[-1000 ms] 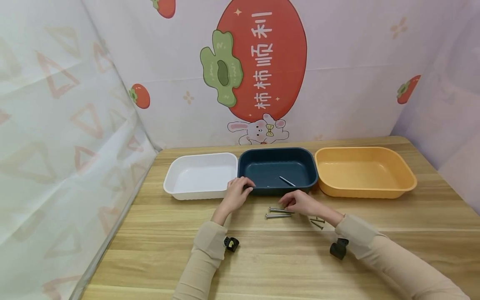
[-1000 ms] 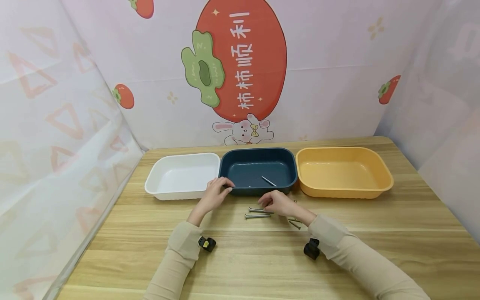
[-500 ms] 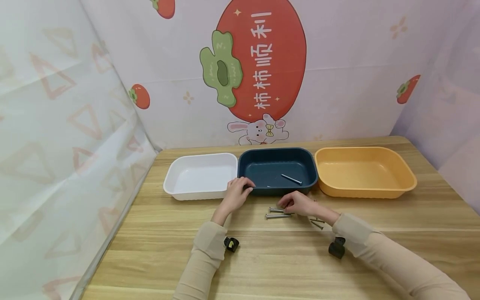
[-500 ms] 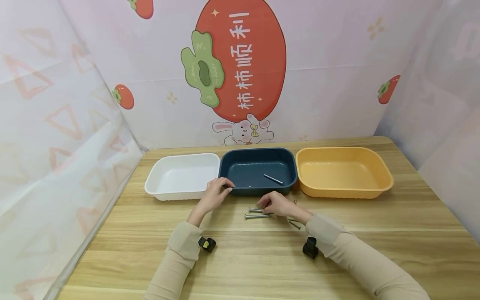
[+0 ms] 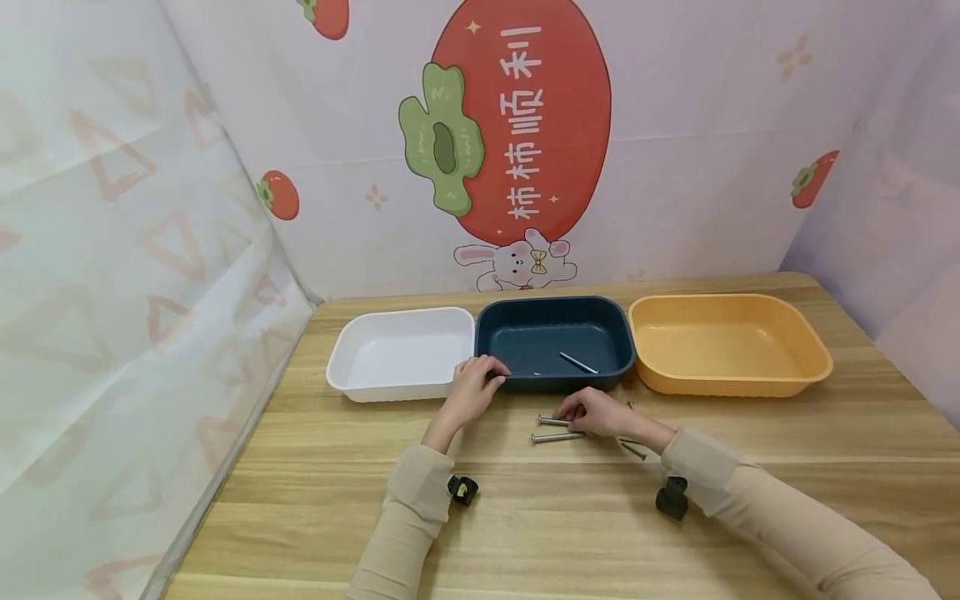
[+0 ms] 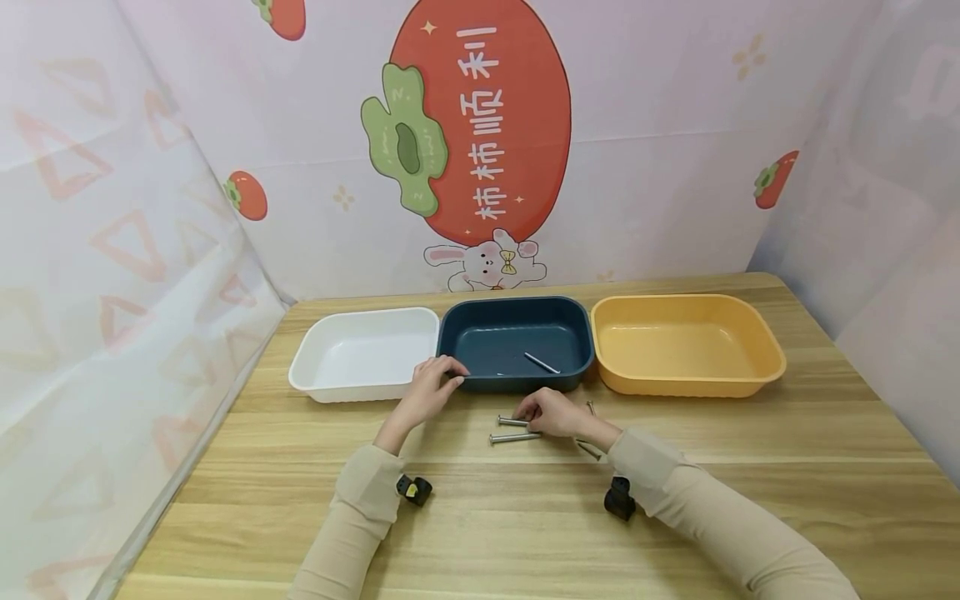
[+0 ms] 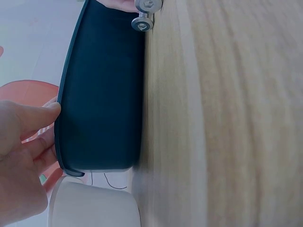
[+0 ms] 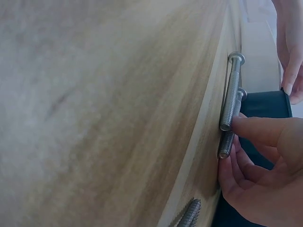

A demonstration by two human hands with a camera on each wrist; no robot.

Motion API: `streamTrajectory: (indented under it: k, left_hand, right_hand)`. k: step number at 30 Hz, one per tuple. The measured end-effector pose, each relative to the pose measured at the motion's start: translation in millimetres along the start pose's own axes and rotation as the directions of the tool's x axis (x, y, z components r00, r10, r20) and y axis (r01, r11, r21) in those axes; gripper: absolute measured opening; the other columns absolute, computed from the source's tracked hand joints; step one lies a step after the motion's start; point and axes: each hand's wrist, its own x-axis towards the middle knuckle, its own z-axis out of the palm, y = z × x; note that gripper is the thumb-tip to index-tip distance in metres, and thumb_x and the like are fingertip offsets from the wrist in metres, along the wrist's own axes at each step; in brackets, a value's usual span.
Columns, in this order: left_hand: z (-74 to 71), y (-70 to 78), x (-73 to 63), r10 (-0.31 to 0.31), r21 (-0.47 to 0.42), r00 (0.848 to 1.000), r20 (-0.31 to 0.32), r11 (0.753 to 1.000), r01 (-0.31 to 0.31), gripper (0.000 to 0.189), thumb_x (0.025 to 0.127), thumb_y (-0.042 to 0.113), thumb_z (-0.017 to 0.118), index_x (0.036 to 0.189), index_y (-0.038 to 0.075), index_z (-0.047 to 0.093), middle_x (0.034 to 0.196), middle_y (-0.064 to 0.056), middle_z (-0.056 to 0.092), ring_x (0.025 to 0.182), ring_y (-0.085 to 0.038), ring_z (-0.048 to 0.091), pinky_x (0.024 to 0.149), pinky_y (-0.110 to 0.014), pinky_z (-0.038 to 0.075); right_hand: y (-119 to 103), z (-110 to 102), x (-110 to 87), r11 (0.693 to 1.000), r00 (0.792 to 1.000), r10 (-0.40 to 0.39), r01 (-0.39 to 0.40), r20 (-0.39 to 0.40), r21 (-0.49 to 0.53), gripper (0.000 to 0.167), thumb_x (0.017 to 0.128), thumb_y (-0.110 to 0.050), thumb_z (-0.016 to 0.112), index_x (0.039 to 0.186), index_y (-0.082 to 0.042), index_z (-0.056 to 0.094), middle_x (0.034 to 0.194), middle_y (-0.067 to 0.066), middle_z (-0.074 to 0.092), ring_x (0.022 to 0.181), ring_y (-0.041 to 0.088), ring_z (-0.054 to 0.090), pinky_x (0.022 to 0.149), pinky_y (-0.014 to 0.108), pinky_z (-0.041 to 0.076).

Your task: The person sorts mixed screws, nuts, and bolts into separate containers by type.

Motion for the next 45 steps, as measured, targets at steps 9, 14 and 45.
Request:
streamTrajectory:
  k: [9, 14, 45]
  left_hand:
    - [0.5, -0.3, -0.6, 0.009, -0.014, 1.0, -0.007, 1.0, -0.009, 0.006, 0.086, 0.007, 0.056, 0.09, 0.008, 0.06, 0.09, -0.005, 0.057, 0.09, -0.022, 0.05, 0.092, -0.044, 0.026]
    - [0.3, -0.2, -0.2, 0.009, -0.011, 1.0, -0.005, 1.0, -0.009, 0.007, 0.086, 0.007, 0.055, 0.091, 0.008, 0.06, 0.09, -0.005, 0.057, 0.09, -0.022, 0.049, 0.092, -0.044, 0.026]
    - [-0.9, 1.9, -1.3, 0.009, -0.012, 1.0, -0.007, 1.0, -0.009, 0.006, 0.086, 0.007, 0.055, 0.09, 0.008, 0.06, 0.09, -0.005, 0.058, 0.09, -0.022, 0.049, 0.092, -0.044, 0.026]
  right_hand:
    - [-1.1, 0.5, -0.3, 1.0, 1.0, -0.011, 0.011, 0.004, -0.021, 0.019, 0.075, 0.008, 0.06, 0.092, 0.002, 0.066, 0.073, 0.003, 0.06, 0.062, 0.006, 0.046, 0.056, 0.019, 0.04]
    - [-0.6, 0.6, 0.2, 0.999, 1.0, -0.026, 0.026, -0.001, -0.023, 0.019, 0.075, 0.008, 0.059, 0.091, 0.003, 0.066, 0.073, 0.004, 0.06, 0.063, 0.006, 0.046, 0.056, 0.019, 0.04]
    - [-21.1, -9.1, -13.5, 0.998, 0.996, -0.053, 0.051, -0.074, -0.031, 0.021, 0.077, 0.006, 0.057, 0.096, 0.0, 0.065, 0.086, 0.003, 0.061, 0.069, 0.009, 0.044, 0.06, 0.022, 0.04]
